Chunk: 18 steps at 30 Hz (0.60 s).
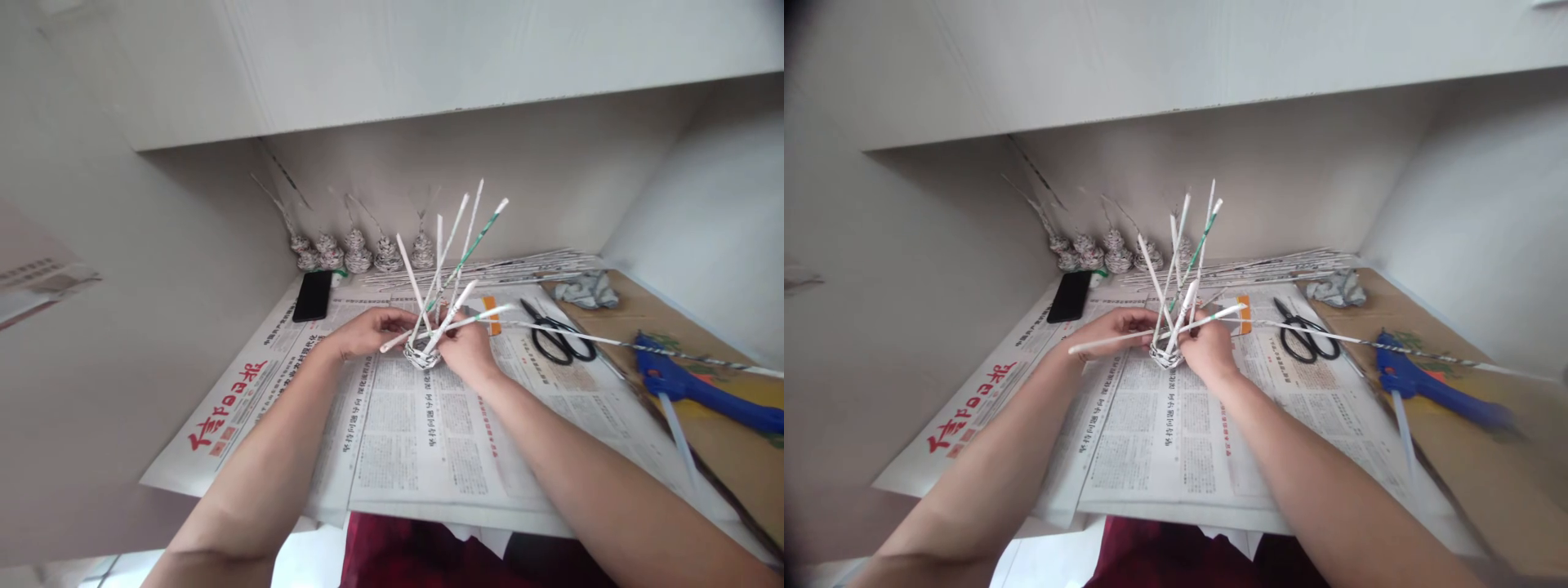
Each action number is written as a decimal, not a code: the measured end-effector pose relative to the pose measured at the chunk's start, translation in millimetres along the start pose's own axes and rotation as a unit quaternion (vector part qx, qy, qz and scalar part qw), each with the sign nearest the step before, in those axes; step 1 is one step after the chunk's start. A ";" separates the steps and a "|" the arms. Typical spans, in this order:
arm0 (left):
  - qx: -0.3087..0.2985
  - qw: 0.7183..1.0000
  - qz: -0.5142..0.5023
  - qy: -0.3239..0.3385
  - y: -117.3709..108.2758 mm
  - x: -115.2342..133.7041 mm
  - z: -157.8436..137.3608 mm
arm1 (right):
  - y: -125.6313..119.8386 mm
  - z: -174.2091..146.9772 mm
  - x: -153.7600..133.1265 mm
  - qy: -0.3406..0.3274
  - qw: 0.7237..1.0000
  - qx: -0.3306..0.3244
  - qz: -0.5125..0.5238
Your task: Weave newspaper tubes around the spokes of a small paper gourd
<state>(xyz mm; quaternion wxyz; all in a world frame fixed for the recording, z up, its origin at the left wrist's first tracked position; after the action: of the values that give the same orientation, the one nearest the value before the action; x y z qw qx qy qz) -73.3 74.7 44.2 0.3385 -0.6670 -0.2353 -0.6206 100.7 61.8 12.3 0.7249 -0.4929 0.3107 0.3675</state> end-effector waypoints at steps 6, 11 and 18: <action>0.044 0.998 -0.025 -0.024 1.8 -2.1 1.4 | -1.1 -2.2 -3.7 -0.001 1.000 -0.003 -0.008; 0.086 0.996 -0.024 -0.024 4.7 -6.3 5.9 | 0.1 -2.7 -3.2 0.006 1.000 -0.012 -0.002; 0.232 0.973 -0.017 0.009 8.5 -19.9 14.8 | -1.0 -5.6 -9.9 -0.020 0.998 -0.025 -0.058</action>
<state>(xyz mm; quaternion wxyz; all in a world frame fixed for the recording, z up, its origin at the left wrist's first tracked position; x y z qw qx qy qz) -59.5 82.2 23.3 0.4754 -0.5608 -0.3809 -0.5607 95.7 54.0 19.1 0.7382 -0.5207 0.2578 0.3427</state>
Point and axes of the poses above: each hand's wrist, its own z-axis towards the middle knuckle, its own y-axis out of the palm, x = y × z, the point moved 4 cm from there along z, towards the middle knuckle, and after that the axes turned 6 degrees about -z, right-handed, at the moved point
